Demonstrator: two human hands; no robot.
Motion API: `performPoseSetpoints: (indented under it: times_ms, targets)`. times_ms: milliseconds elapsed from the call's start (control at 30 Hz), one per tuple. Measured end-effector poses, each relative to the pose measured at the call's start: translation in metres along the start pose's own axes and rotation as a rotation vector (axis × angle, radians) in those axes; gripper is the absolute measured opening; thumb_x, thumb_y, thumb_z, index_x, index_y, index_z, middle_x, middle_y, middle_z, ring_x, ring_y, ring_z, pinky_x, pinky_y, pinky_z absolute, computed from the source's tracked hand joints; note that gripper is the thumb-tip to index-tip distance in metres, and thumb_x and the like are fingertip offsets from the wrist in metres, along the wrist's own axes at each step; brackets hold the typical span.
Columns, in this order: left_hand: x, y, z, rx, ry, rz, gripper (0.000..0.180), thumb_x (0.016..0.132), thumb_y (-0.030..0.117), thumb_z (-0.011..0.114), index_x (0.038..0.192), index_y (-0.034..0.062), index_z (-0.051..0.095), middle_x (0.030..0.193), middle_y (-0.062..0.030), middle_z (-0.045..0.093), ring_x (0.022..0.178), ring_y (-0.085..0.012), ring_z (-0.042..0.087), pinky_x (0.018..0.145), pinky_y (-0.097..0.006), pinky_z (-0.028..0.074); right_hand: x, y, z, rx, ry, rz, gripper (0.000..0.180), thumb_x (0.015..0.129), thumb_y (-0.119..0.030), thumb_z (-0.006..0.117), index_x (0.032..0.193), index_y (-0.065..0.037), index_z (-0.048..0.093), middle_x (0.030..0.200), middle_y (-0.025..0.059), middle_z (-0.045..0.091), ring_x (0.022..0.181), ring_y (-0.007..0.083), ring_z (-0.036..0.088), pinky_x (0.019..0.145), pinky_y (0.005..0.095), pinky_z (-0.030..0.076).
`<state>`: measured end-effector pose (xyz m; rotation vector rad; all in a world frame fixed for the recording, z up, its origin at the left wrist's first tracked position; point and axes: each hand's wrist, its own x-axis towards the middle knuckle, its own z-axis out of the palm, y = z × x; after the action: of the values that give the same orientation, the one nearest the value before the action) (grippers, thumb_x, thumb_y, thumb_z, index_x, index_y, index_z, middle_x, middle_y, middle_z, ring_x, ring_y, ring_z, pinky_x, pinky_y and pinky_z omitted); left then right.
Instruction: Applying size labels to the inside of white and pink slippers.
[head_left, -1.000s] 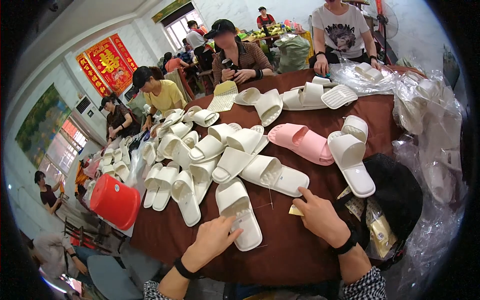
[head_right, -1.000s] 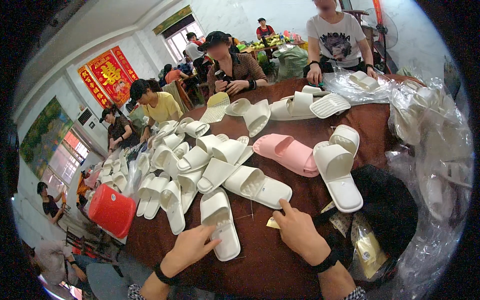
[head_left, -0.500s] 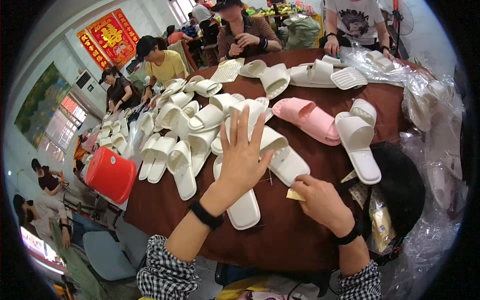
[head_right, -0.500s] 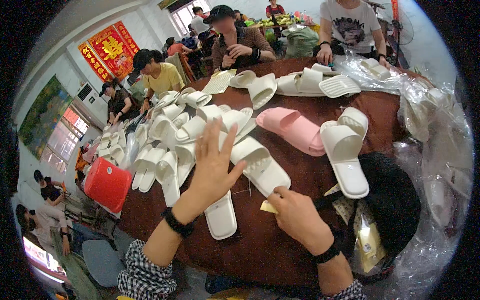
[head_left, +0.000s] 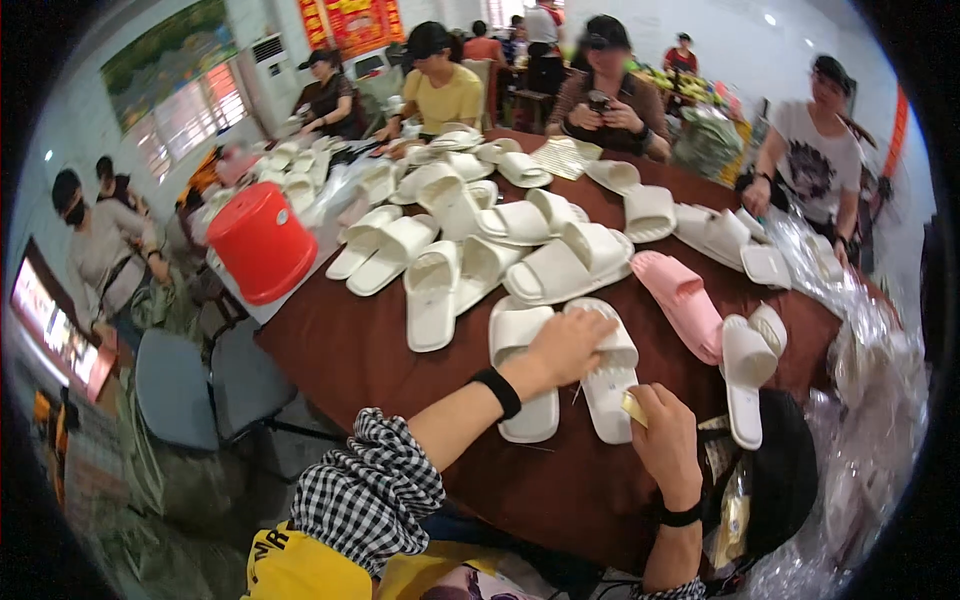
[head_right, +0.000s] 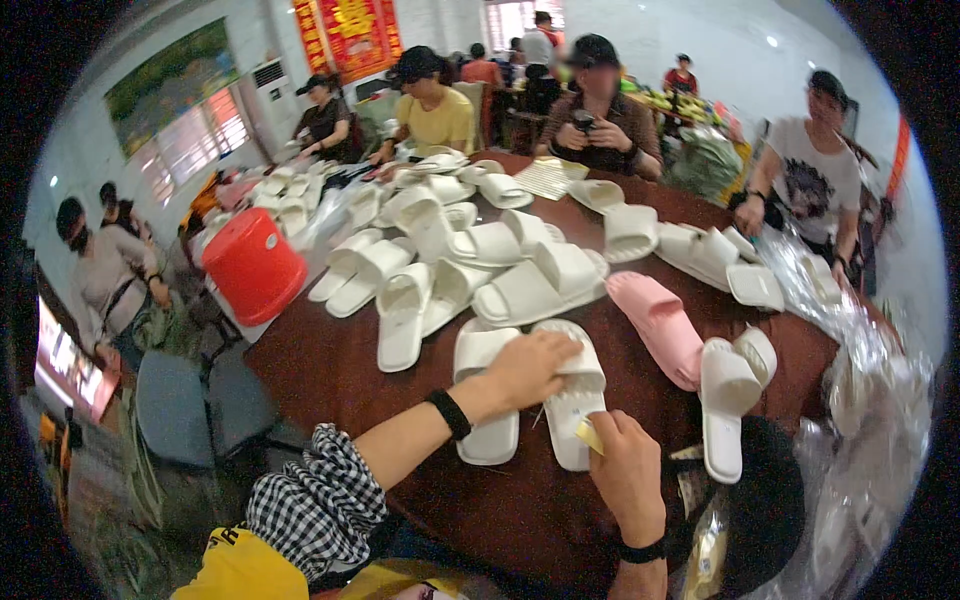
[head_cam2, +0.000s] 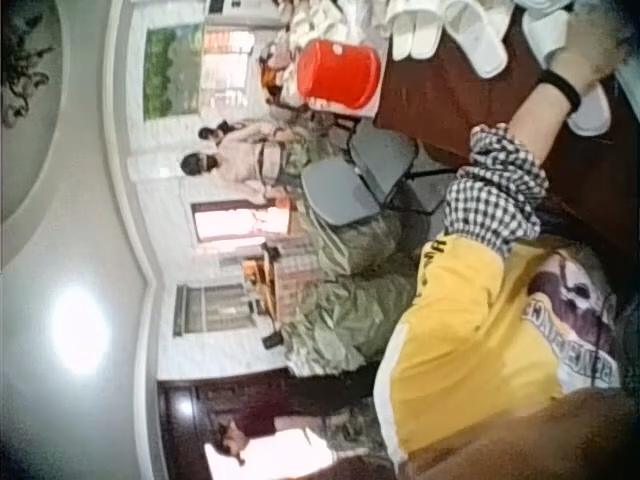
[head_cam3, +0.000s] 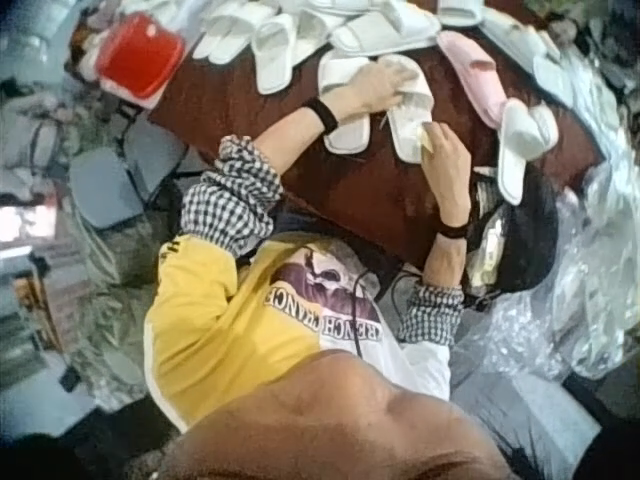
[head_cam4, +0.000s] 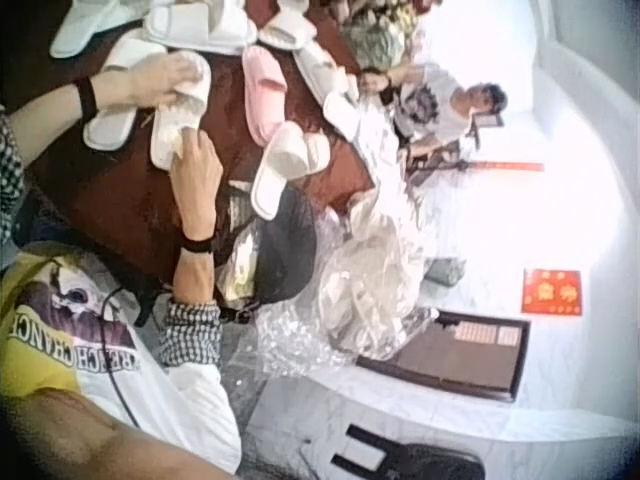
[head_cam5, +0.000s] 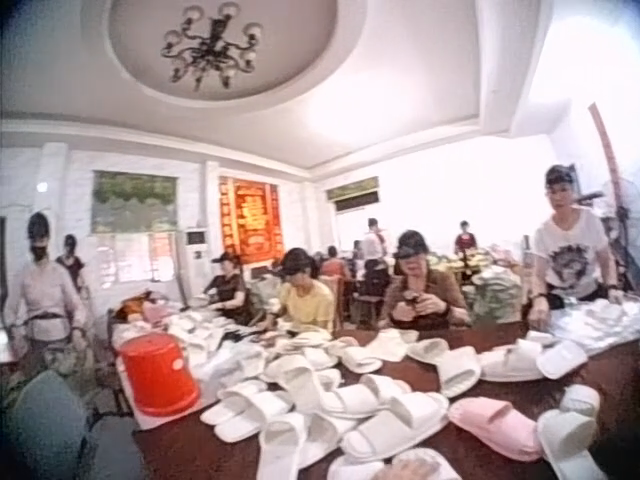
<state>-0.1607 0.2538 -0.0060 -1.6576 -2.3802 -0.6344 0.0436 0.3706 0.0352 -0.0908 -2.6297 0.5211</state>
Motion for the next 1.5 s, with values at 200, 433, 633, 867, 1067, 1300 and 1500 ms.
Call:
performPoseSetpoints:
  times_ms: [200, 433, 633, 867, 1067, 1300, 1500]
  targets:
    - [-0.048, 0.005, -0.013, 0.018, 0.048, 0.074, 0.063, 0.075, 0.017, 0.078, 0.133, 0.0075, 0.056, 0.126, -0.009, 0.063, 0.117, -0.0284, 0.06, 0.1, -0.043, 0.046, 0.0, 0.002, 0.016, 0.005, -0.071, -0.077, 0.02, 0.079, -0.002, 0.068, 0.098, -0.004, 0.062, 0.087, 0.0147, 0.062, 0.082, 0.0385, 0.065, 0.07, 0.0467, 0.053]
    - [-0.096, 0.001, -0.031, -0.011, 0.025, 0.236, 0.067, 0.072, 0.015, 0.079, 0.135, 0.0162, 0.057, 0.134, -0.0047, 0.058, 0.125, -0.0256, 0.056, 0.104, -0.042, 0.044, -0.003, -0.01, 0.014, 0.209, -0.327, -0.189, 0.022, 0.075, -0.005, 0.074, 0.096, -0.006, 0.069, 0.091, 0.0125, 0.068, 0.082, 0.0368, 0.068, 0.071, 0.0433, 0.055]
    - [-0.123, -0.001, -0.055, 0.208, 0.054, 0.266, 0.078, 0.079, 0.026, 0.077, 0.15, 0.0205, 0.044, 0.15, -0.0094, 0.046, 0.14, -0.0311, 0.042, 0.114, -0.044, 0.037, 0.0, -0.017, 0.012, 0.172, -0.263, -0.147, 0.021, 0.076, -0.005, 0.073, 0.096, -0.005, 0.069, 0.091, 0.0131, 0.068, 0.083, 0.0348, 0.068, 0.072, 0.0431, 0.055]
    - [-0.186, 0.06, -0.09, -0.252, -0.025, -0.256, 0.073, 0.087, 0.033, 0.074, 0.15, 0.0181, 0.04, 0.152, -0.0271, 0.034, 0.145, -0.0431, 0.03, 0.117, -0.056, 0.03, 0.001, -0.005, 0.015, 0.073, -0.243, -0.079, 0.018, 0.08, -0.005, 0.072, 0.097, -0.006, 0.067, 0.088, 0.0129, 0.065, 0.083, 0.0351, 0.067, 0.071, 0.045, 0.054]
    - [-0.209, 0.059, -0.069, -0.038, -0.09, -0.198, 0.071, 0.092, 0.042, 0.068, 0.153, 0.0201, 0.038, 0.155, -0.0321, 0.027, 0.145, -0.0502, 0.025, 0.117, -0.061, 0.025, 0.0, -0.009, 0.019, 0.067, -0.317, -0.041, 0.022, 0.082, -0.006, 0.072, 0.102, -0.007, 0.065, 0.096, 0.0131, 0.063, 0.085, 0.0376, 0.066, 0.072, 0.0458, 0.054]
    - [-0.167, 0.022, -0.051, 0.037, -0.305, -0.111, 0.086, 0.092, 0.063, 0.057, 0.159, 0.0162, 0.03, 0.157, -0.0371, 0.02, 0.148, -0.0522, 0.015, 0.119, -0.062, 0.015, 0.001, -0.015, 0.018, 0.091, -0.311, 0.02, 0.012, 0.085, -0.007, 0.069, 0.097, -0.005, 0.065, 0.093, 0.0156, 0.062, 0.084, 0.0405, 0.064, 0.071, 0.0471, 0.052]
    - [-0.139, 0.014, -0.051, -0.026, -0.387, -0.147, 0.097, 0.092, 0.065, 0.055, 0.157, -0.0001, 0.025, 0.15, -0.0394, 0.026, 0.145, -0.0545, 0.018, 0.118, -0.063, 0.015, -0.002, -0.009, 0.019, 0.076, -0.325, -0.007, 0.021, 0.084, -0.007, 0.071, 0.103, -0.006, 0.062, 0.096, 0.0149, 0.061, 0.085, 0.0401, 0.064, 0.072, 0.0479, 0.053]
